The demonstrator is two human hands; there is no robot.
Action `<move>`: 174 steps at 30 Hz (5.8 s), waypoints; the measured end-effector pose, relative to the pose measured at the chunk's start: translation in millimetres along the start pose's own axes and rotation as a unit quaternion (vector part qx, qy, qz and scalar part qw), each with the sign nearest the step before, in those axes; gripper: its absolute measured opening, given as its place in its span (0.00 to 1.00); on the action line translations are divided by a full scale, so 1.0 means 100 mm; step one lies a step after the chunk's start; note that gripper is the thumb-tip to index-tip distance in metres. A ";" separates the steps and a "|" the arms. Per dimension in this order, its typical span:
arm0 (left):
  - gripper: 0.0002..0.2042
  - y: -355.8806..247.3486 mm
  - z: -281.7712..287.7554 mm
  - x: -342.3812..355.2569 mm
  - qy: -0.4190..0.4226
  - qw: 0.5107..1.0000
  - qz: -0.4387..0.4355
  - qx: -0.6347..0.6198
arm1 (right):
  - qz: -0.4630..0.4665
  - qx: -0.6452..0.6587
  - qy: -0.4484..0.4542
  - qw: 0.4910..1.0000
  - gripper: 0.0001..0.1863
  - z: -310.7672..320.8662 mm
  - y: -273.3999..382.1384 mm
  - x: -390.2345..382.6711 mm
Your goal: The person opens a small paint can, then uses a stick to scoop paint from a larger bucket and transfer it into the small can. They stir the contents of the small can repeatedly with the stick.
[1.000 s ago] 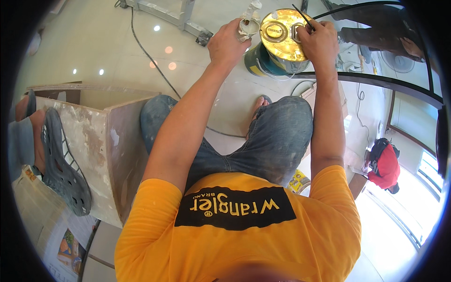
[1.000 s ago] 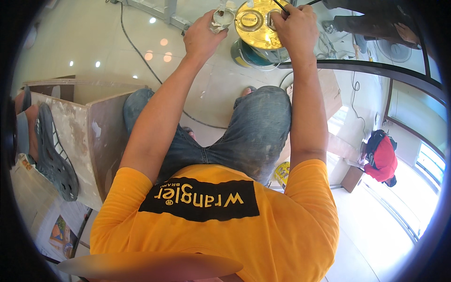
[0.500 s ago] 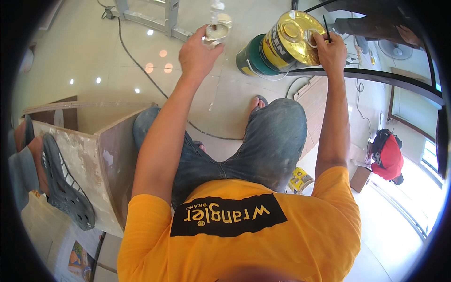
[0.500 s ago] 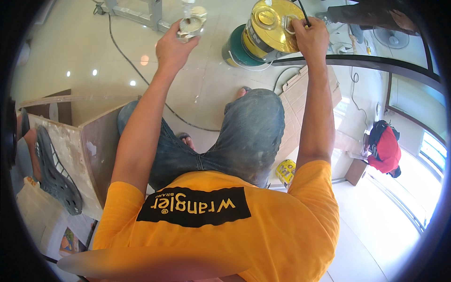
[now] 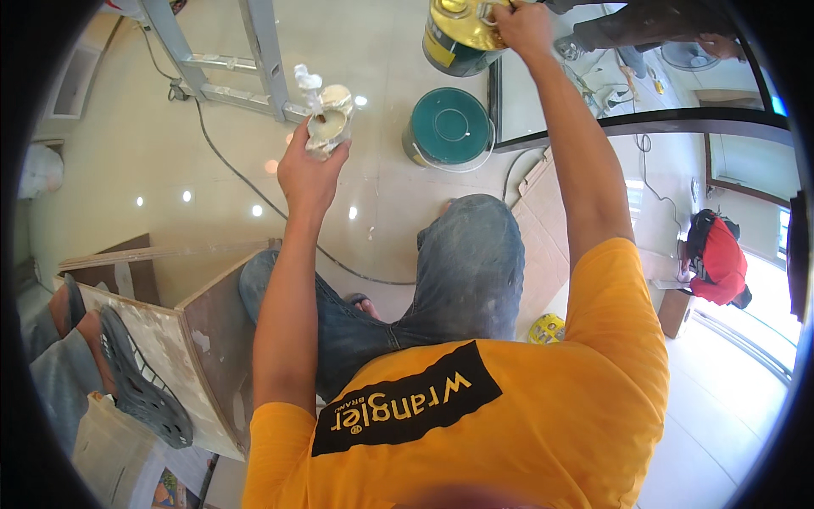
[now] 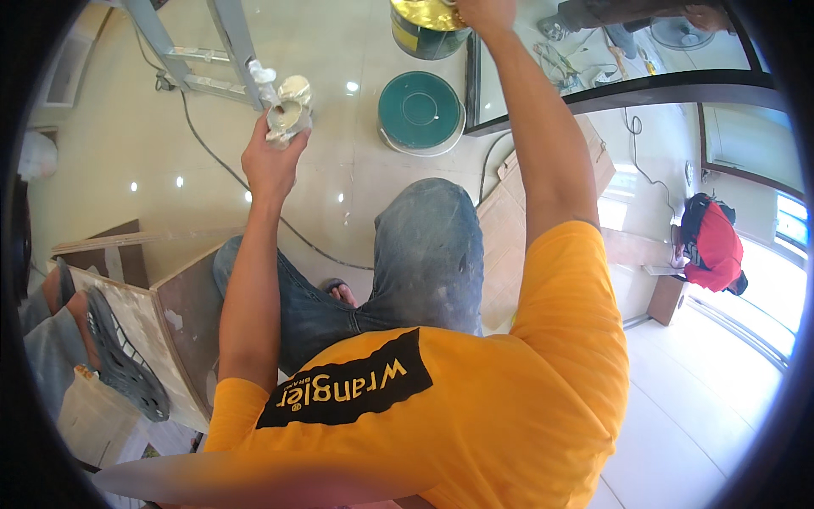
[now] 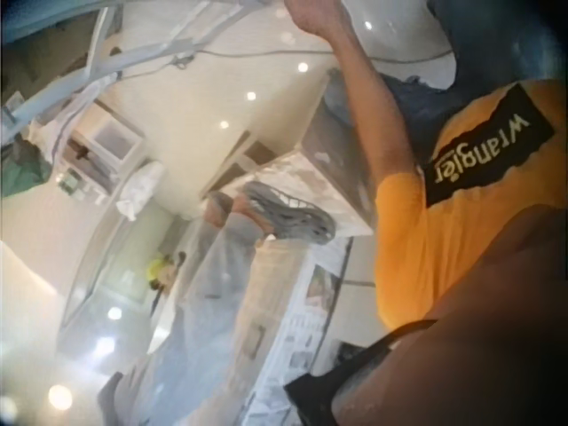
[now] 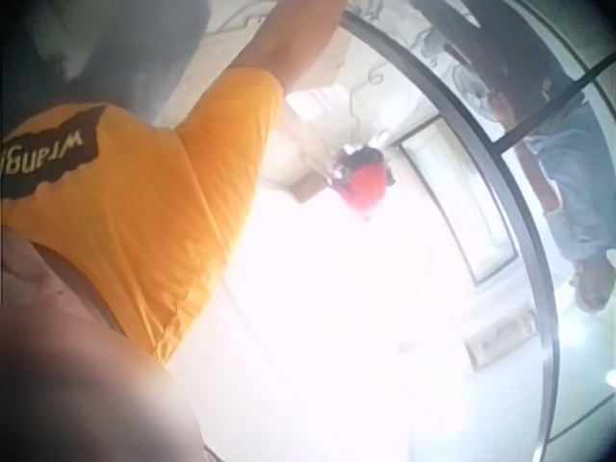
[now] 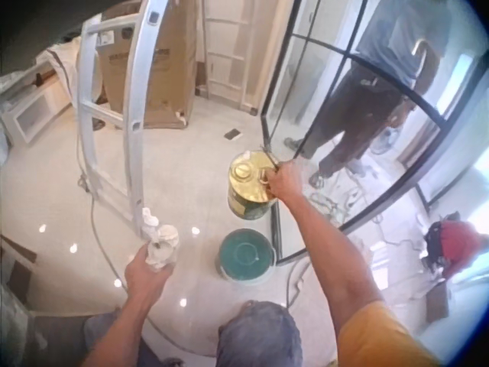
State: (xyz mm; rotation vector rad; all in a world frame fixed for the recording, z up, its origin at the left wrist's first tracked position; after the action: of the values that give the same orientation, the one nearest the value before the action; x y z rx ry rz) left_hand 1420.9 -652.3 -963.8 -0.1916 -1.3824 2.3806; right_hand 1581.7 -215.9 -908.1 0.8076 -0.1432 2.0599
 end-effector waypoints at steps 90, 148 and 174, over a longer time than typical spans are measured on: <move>0.31 0.14 0.42 0.32 -0.112 0.989 -0.078 -0.052 | 0.098 0.319 0.297 0.894 0.20 1.13 3.04 -1.09; 0.32 0.15 0.43 0.32 -0.117 0.991 -0.070 -0.013 | 0.162 0.324 0.246 0.899 0.19 1.07 3.13 -1.17; 0.31 0.13 0.45 0.32 -0.108 0.992 -0.066 -0.024 | 0.148 0.364 0.272 0.879 0.20 1.06 3.18 -1.19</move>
State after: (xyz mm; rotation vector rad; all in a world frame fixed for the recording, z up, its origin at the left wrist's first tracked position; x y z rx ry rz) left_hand 1374.9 -682.0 -950.4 0.1464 -1.4983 2.3148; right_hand 1432.0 -530.4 -833.8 0.6100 0.9238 2.5808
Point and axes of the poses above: each hand's wrist, its own x-axis towards the middle knuckle, its own z-axis out of the back of the hand, y = z × x, the point moved 5 cm from there along x, towards the middle knuckle, and after that the axes turned 14 degrees about -y, right-handed, at the moved point
